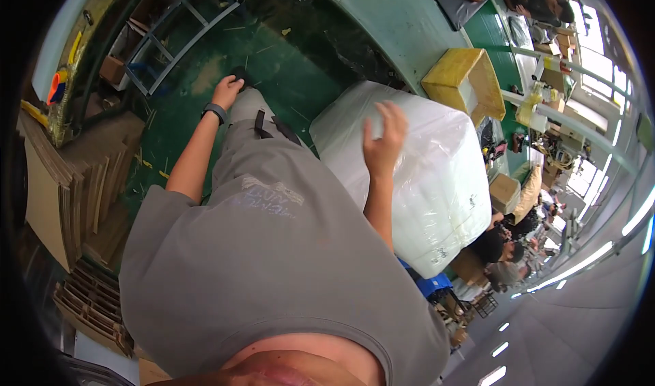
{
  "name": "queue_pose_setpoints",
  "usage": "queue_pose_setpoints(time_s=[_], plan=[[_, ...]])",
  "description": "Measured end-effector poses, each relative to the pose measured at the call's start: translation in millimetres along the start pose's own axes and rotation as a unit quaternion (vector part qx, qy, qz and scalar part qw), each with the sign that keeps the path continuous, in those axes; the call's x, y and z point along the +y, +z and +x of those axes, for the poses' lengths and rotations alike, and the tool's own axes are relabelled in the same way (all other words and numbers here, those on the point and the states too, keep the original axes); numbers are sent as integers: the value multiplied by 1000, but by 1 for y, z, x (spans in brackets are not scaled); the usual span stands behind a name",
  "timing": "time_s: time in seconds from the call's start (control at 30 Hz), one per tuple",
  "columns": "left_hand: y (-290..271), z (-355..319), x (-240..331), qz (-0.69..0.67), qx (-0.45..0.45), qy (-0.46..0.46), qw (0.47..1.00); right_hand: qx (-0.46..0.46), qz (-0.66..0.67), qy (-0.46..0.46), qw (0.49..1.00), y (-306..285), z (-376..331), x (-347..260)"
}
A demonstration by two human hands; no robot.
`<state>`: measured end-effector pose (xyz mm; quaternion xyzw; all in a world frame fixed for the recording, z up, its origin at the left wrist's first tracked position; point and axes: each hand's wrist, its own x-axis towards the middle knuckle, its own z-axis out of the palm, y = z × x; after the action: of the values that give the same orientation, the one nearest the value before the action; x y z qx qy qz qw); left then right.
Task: Organizing and preparing packaging materials such as foam sheets and cardboard boxes for shipment.
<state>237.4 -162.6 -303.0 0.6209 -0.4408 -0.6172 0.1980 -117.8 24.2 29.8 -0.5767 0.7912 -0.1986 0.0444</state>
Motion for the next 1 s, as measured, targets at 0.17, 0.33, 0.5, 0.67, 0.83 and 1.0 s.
queue_pose_setpoints(time_s=[0.17,0.33,0.5,0.67,0.83,1.0], plan=[[-35,54,-14,-83,21,-20,996,-459,49,94,882,129,32,25],[-65,103,-25,-122,11,-36,992,-464,60,152,871,200,91,40],[-100,157,-30,-87,40,-50,994,-399,110,194,889,247,154,39],[-105,208,-21,-35,90,-45,994,-483,117,176,850,291,182,51],[-92,235,-8,-61,168,-36,983,-512,-32,-35,858,334,235,57],[-10,238,42,-158,217,-4,963,-556,67,15,828,349,309,142]])
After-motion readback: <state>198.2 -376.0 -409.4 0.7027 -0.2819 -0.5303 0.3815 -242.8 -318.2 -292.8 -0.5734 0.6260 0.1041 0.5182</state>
